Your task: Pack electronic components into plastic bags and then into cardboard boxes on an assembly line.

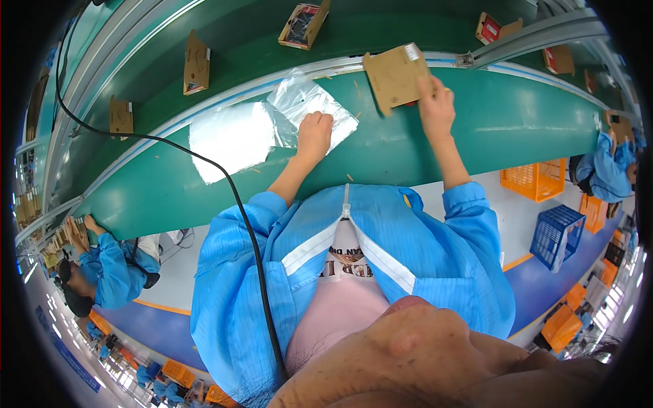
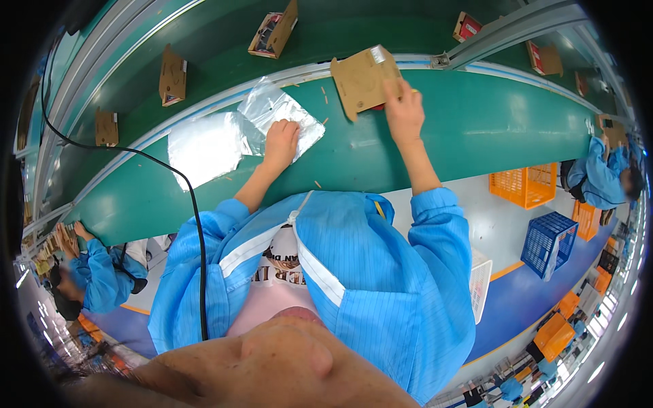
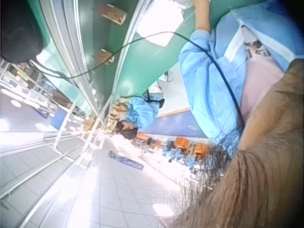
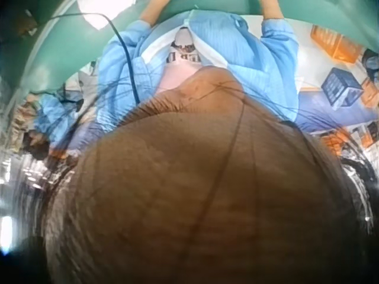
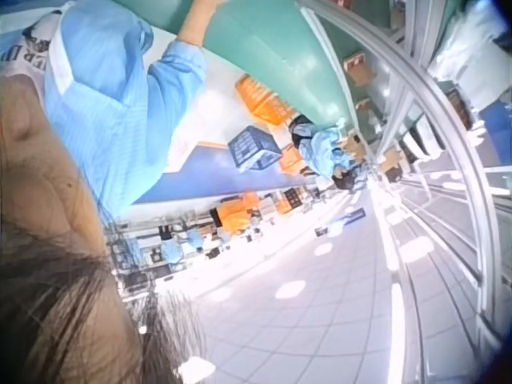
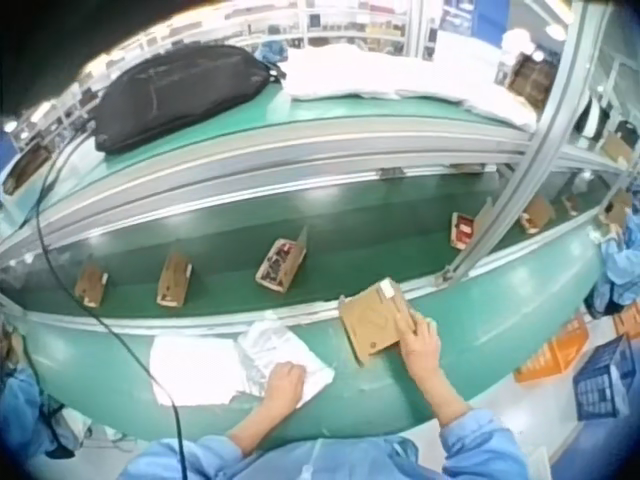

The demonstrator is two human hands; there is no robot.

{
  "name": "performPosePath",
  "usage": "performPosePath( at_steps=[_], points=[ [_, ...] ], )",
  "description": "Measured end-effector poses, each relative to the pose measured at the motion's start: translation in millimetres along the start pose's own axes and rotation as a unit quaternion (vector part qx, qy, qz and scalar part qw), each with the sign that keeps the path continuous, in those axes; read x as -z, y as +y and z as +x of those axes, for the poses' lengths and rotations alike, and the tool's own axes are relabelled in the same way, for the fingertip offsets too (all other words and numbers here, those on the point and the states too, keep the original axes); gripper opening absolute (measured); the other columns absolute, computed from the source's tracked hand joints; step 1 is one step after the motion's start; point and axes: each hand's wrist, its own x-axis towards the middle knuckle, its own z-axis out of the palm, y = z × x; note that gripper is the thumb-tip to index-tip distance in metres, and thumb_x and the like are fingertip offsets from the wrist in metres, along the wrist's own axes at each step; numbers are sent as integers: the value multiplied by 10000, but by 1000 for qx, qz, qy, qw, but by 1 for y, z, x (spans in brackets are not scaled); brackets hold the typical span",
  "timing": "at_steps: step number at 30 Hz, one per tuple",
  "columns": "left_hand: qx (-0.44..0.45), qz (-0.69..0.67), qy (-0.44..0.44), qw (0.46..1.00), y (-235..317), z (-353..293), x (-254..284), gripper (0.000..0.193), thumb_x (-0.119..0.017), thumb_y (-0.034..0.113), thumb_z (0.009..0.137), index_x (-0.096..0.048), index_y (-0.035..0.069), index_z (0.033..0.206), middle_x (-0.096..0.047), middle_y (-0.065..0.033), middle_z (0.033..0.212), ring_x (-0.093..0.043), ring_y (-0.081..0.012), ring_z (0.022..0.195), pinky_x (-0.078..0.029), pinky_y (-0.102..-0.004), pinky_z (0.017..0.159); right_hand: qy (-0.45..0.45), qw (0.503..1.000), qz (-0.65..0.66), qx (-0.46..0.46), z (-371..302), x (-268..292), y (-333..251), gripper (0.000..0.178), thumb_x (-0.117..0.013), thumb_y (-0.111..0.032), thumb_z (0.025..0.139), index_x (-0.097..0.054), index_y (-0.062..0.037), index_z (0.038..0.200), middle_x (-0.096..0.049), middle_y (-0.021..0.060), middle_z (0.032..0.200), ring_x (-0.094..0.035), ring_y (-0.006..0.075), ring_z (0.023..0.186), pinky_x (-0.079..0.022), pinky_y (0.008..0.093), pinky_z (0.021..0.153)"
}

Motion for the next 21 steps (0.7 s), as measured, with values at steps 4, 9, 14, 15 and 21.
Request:
performPosePath(
  at_steps=[4, 9, 14, 15, 21],
  points=[
    [12, -30, 3, 999, -5, -2, -3, 48, -584, 81, 797, -572, 50, 833, -531, -122, 821, -506, -315, 788, -421, -430, 704, 117, 902, 283, -305, -8, -14, 58, 323, -615, -147, 861, -587, -74, 1174, -611, 79, 984, -590, 192, 824, -512, 282, 646],
    [29, -49, 6, 998, -7, -2, -2, 39, -572, 69, 807, -576, 38, 831, -528, -134, 821, -511, -331, 818, -421, -431, 713, -86, 746, 342, -564, -65, -9, 112, 366, -559, -355, 914, -587, 0, 832, -630, 103, 720, -570, 128, 495, -445, 281, 407],
    [52, -59, 29, 996, -3, -3, 7, 65, -609, 72, 786, -612, 39, 842, -553, -129, 830, -529, -326, 847, -435, -414, 742, -358, 804, 341, -331, -34, 53, 43, 440, -582, -366, 889, -534, -22, 618, -564, 87, 501, -531, 147, 402, -388, 281, 376],
    [55, -48, 23, 997, 1, 0, 11, 68, -609, 75, 787, -614, 43, 847, -552, -126, 820, -536, -322, 841, -442, -411, 733, -299, 882, 291, -221, -27, 40, 34, 383, -603, -370, 875, -563, -14, 741, -600, 119, 578, -595, 201, 506, -459, 330, 479],
    [64, -11, 0, 998, 10, -3, 9, 54, -589, 88, 800, -606, 55, 840, -550, -122, 793, -556, -316, 801, -461, -421, 685, -197, 962, 75, -176, 60, -46, -38, 712, -658, -439, 776, -391, -133, 1361, -389, 201, 1326, -481, 428, 1100, -470, 521, 852]
  ],
)
